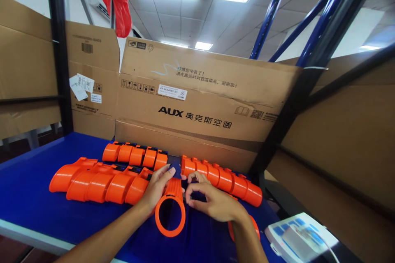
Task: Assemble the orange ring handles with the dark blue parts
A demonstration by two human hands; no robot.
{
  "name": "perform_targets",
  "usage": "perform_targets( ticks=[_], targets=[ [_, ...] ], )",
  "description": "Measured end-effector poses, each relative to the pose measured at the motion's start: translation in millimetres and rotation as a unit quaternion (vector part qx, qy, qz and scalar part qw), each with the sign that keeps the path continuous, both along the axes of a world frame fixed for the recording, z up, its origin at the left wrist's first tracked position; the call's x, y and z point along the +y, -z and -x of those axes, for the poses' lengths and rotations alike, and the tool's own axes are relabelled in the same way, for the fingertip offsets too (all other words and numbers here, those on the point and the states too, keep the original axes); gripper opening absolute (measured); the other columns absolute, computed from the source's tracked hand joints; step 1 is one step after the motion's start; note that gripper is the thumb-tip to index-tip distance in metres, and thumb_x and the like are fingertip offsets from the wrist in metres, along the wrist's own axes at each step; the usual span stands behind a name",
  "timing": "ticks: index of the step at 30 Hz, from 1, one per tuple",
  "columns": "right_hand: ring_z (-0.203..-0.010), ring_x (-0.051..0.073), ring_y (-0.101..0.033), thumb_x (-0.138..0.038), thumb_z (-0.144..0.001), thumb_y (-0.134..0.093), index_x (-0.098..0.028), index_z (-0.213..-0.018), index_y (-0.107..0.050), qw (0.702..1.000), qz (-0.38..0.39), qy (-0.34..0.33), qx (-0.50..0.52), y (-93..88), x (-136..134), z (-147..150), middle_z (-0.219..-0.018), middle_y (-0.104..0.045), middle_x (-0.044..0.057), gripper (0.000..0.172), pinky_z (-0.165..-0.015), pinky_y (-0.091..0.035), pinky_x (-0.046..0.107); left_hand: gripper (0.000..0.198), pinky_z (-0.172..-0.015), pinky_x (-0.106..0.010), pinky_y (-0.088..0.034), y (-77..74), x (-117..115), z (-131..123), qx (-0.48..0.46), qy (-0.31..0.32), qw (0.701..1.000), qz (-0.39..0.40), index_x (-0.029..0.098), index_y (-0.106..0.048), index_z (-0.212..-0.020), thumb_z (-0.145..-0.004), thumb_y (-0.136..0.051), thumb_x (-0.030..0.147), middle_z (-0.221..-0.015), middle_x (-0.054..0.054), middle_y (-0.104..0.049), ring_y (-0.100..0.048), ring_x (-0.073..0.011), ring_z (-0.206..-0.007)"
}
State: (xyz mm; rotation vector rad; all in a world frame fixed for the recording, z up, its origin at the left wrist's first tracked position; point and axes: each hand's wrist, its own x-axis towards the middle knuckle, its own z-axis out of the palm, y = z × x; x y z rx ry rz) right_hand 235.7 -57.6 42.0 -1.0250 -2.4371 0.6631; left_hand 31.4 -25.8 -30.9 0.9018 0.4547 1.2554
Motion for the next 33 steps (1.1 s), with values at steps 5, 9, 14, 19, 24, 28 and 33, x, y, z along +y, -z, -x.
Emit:
perform_targets(
  ticks=[5, 9, 14, 19, 24, 28, 33],
  targets=[
    [-0.094, 0.021, -0.057, -0.040, -0.096, -0.057, -0.025, -0.089, -0.065, 0.995, 0.035, 0.000, 0.094, -3.0, 1, -5, -0.100, -0.060, 0.002, 0.018, -0.089, -0.049, 0.037, 0.044, -0.074, -0.035, -0.058, 1.9, 1, 1, 0.023, -0.022, 0.999, -0.030, 0.014, -0.067, -0.100, -0.079, -0.076, 0.051, -0.094, -0.013, -0.079, -0.076, -0.0288, -0.085],
    [-0.076, 0.017, -0.051, -0.048, -0.100, -0.049, -0.025, -0.092, -0.057, 0.978, 0.057, 0.068, 0.187, 4.4, 9, -1, -0.087, -0.055, -0.001, 0.025, -0.072, -0.048, 0.029, 0.045, -0.077, -0.034, -0.057, 1.3, 1, 1, 0.029, -0.026, 0.999, -0.029, 0.014, -0.069, -0.099, -0.078, -0.076, 0.052, -0.094, -0.013, -0.079, -0.075, -0.0296, -0.091],
    [-0.078, 0.016, -0.053, -0.053, -0.099, -0.048, -0.026, -0.095, -0.055, 0.956, 0.022, 0.118, 0.270, 13.2, 17, 11, -0.092, -0.057, 0.000, 0.028, -0.074, -0.051, 0.029, 0.047, -0.066, -0.031, -0.056, -1.0, -3, -2, 0.006, -0.004, 1.000, -0.015, 0.014, -0.069, -0.106, -0.079, -0.077, 0.052, -0.098, -0.014, -0.079, -0.075, -0.0282, -0.083],
    [-0.114, 0.024, -0.058, -0.055, -0.097, -0.052, -0.030, -0.124, -0.060, 0.945, -0.010, 0.123, 0.304, 16.7, 16, 26, -0.122, -0.063, 0.004, 0.038, -0.098, -0.050, 0.038, 0.054, -0.080, -0.036, -0.056, -2.3, -10, -6, -0.020, 0.022, 0.999, -0.032, 0.017, -0.066, -0.124, -0.080, -0.077, 0.046, -0.104, -0.013, -0.077, -0.073, -0.0294, -0.097],
    [-0.139, 0.026, -0.046, -0.050, -0.102, -0.044, -0.033, -0.143, -0.053, 0.953, 0.000, 0.100, 0.285, 19.2, 15, 33, -0.147, -0.055, 0.004, 0.046, -0.118, -0.033, 0.048, 0.050, -0.096, -0.039, -0.051, -2.7, -9, -8, -0.034, 0.015, 0.998, -0.049, 0.022, -0.066, -0.126, -0.082, -0.077, 0.043, -0.112, -0.010, -0.075, -0.069, -0.0283, -0.108],
    [-0.139, 0.026, -0.047, -0.047, -0.101, -0.050, -0.032, -0.142, -0.055, 0.956, -0.027, 0.097, 0.274, 25.7, 19, 34, -0.146, -0.056, 0.005, 0.044, -0.120, -0.031, 0.049, 0.051, -0.108, -0.039, -0.044, -3.7, -8, -7, -0.050, 0.007, 0.997, -0.052, 0.022, -0.067, -0.126, -0.080, -0.080, 0.039, -0.122, -0.010, -0.072, -0.064, -0.0274, -0.119],
    [-0.113, 0.026, -0.065, -0.047, -0.096, -0.060, -0.027, -0.132, -0.060, 0.942, -0.049, 0.130, 0.306, 34.8, 26, 33, -0.128, -0.068, 0.009, 0.042, -0.103, -0.051, 0.044, 0.053, -0.099, -0.038, -0.051, -6.1, -10, -5, -0.046, -0.033, 0.998, -0.037, 0.023, -0.067, -0.122, -0.073, -0.085, 0.034, -0.125, -0.011, -0.071, -0.065, -0.0283, -0.117]
  ],
)
